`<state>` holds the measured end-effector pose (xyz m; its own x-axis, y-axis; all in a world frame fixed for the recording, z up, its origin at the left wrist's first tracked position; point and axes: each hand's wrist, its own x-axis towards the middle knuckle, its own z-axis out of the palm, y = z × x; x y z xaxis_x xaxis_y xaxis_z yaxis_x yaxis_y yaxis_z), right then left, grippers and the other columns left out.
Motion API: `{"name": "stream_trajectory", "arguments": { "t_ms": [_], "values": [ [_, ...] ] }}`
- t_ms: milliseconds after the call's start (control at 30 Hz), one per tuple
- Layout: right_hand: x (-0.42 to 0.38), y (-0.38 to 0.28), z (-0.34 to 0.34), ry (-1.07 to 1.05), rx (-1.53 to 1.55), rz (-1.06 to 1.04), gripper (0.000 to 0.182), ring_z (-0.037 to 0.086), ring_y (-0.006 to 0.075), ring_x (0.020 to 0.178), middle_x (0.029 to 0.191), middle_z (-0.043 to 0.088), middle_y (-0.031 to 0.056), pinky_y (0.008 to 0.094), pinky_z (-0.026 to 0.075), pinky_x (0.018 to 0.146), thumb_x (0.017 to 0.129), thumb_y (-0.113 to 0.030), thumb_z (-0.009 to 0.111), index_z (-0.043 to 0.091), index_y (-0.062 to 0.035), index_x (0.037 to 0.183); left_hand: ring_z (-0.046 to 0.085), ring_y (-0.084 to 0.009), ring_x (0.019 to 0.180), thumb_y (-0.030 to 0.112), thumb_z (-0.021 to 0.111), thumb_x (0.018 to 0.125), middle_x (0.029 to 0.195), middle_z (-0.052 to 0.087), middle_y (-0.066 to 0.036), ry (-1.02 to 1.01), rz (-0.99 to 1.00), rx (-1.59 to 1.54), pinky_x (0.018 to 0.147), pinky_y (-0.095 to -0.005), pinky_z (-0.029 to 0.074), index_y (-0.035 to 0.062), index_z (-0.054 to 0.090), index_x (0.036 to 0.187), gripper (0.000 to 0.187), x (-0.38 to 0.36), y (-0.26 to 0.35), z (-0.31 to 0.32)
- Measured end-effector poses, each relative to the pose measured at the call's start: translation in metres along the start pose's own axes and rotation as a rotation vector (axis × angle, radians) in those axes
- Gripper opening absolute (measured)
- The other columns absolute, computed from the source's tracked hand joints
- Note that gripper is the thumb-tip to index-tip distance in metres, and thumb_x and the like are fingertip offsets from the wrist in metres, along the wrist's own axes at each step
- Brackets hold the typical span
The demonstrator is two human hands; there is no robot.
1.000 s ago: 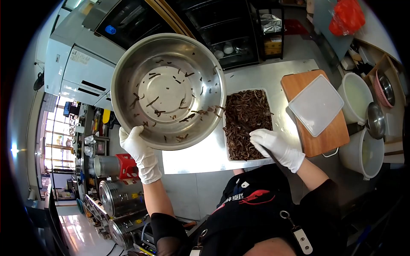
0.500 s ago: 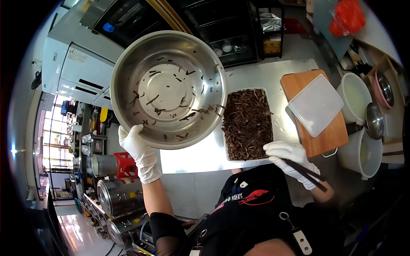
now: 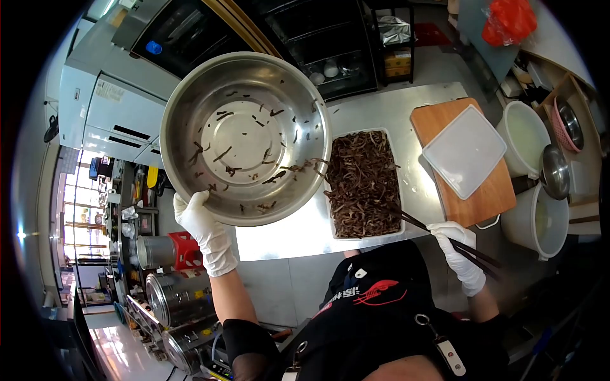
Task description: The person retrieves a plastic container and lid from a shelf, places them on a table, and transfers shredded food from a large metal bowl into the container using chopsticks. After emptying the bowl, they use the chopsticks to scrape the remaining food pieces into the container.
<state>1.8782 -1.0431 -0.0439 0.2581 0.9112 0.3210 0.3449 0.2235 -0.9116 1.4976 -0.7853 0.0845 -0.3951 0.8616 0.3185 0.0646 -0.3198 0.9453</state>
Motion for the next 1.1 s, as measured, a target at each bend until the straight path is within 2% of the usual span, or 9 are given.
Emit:
{"name": "stream_trajectory", "arguments": {
  "t_ms": [200, 333, 400, 667, 800, 867, 967, 1000, 1100],
  "values": [
    [0.012, -0.022, -0.012, 0.034, 0.04, -0.013, 0.006, 0.069, 0.0237, 0.086, 0.094, 0.07, 0.0165, 0.0302, 0.055, 0.079, 0.084, 0.003, 0.064, 0.064, 0.0015, 0.09, 0.06, -0.0142, 0.066, -0.012, 0.053, 0.07, 0.081, 0.065, -0.005, 0.004, 0.0, 0.009, 0.066, -0.0249, 0.05, 0.0015, 0.059, 0.083, 0.02, -0.004, 0.005, 0.002],
    [0.028, -0.041, -0.014, -0.009, 0.082, -0.107, 0.005, 0.069, 0.0264, 0.085, 0.093, 0.07, 0.0185, 0.0322, 0.055, 0.077, 0.085, 0.0, 0.064, 0.064, 0.0025, 0.089, 0.06, -0.0143, 0.067, -0.012, 0.053, 0.071, 0.08, 0.064, -0.005, -0.018, 0.0, -0.028, 0.066, -0.0253, 0.05, 0.0017, 0.059, 0.083, 0.019, -0.008, 0.008, 0.003],
    [0.037, -0.046, -0.013, 0.062, 0.068, -0.197, 0.007, 0.069, 0.0271, 0.085, 0.093, 0.07, 0.0184, 0.0329, 0.055, 0.076, 0.085, -0.003, 0.064, 0.064, 0.0021, 0.09, 0.06, -0.016, 0.067, -0.012, 0.055, 0.068, 0.081, 0.064, -0.005, -0.017, 0.022, -0.014, 0.065, -0.0267, 0.051, 0.0013, 0.061, 0.084, 0.021, -0.009, 0.007, 0.001],
    [0.158, -0.059, 0.078, 0.177, 0.264, -0.43, 0.02, 0.066, 0.0247, 0.098, 0.103, 0.069, 0.0142, 0.0338, 0.05, 0.09, 0.084, 0.007, 0.057, 0.067, 0.0018, 0.101, 0.057, -0.0116, 0.063, -0.012, 0.054, 0.067, 0.076, 0.064, -0.004, -0.09, -0.001, -0.087, 0.065, -0.0241, 0.048, 0.0033, 0.057, 0.074, 0.017, -0.008, 0.022, -0.006],
    [0.224, -0.071, 0.132, 0.278, 0.425, -0.403, 0.014, 0.065, 0.0206, 0.096, 0.104, 0.069, 0.0107, 0.0293, 0.05, 0.088, 0.088, -0.002, 0.063, 0.068, 0.0008, 0.101, 0.057, -0.0113, 0.063, -0.012, 0.055, 0.067, 0.076, 0.064, -0.003, -0.074, -0.051, -0.109, 0.065, -0.0241, 0.048, 0.004, 0.056, 0.074, 0.017, -0.005, 0.026, -0.011],
    [0.229, -0.066, 0.155, 0.223, 0.548, -0.348, 0.013, 0.065, 0.0172, 0.092, 0.102, 0.07, 0.0085, 0.0273, 0.052, 0.083, 0.089, -0.004, 0.065, 0.068, -0.0007, 0.101, 0.057, -0.0113, 0.063, -0.012, 0.055, 0.067, 0.077, 0.064, -0.003, -0.059, -0.073, -0.119, 0.065, -0.0243, 0.049, 0.0042, 0.056, 0.074, 0.018, -0.002, 0.027, -0.013],
    [0.197, -0.064, 0.158, 0.171, 0.38, -0.302, 0.011, 0.067, 0.0169, 0.085, 0.095, 0.071, 0.0098, 0.0293, 0.053, 0.08, 0.087, -0.001, 0.064, 0.069, -0.0011, 0.097, 0.058, -0.0119, 0.064, -0.012, 0.055, 0.066, 0.077, 0.065, -0.003, -0.035, -0.09, -0.152, 0.066, -0.0251, 0.05, 0.0048, 0.057, 0.075, 0.019, -0.003, 0.026, -0.014],
    [0.194, -0.063, 0.155, 0.132, 0.347, -0.4, 0.01, 0.067, 0.0173, 0.087, 0.096, 0.071, 0.0118, 0.0291, 0.053, 0.08, 0.087, -0.001, 0.066, 0.069, -0.0008, 0.096, 0.058, -0.0119, 0.064, -0.012, 0.055, 0.066, 0.077, 0.065, -0.003, -0.014, -0.088, -0.159, 0.066, -0.0251, 0.05, 0.0048, 0.057, 0.075, 0.019, -0.002, 0.025, -0.012],
    [0.204, -0.067, 0.15, 0.139, 0.412, -0.453, 0.014, 0.067, 0.0178, 0.087, 0.099, 0.07, 0.0118, 0.0287, 0.053, 0.08, 0.086, -0.002, 0.067, 0.068, -0.0007, 0.099, 0.058, -0.012, 0.064, -0.012, 0.054, 0.067, 0.078, 0.065, -0.004, -0.014, -0.113, -0.172, 0.066, -0.0245, 0.049, 0.0052, 0.057, 0.077, 0.02, -0.002, 0.019, -0.013]
  ]
}}
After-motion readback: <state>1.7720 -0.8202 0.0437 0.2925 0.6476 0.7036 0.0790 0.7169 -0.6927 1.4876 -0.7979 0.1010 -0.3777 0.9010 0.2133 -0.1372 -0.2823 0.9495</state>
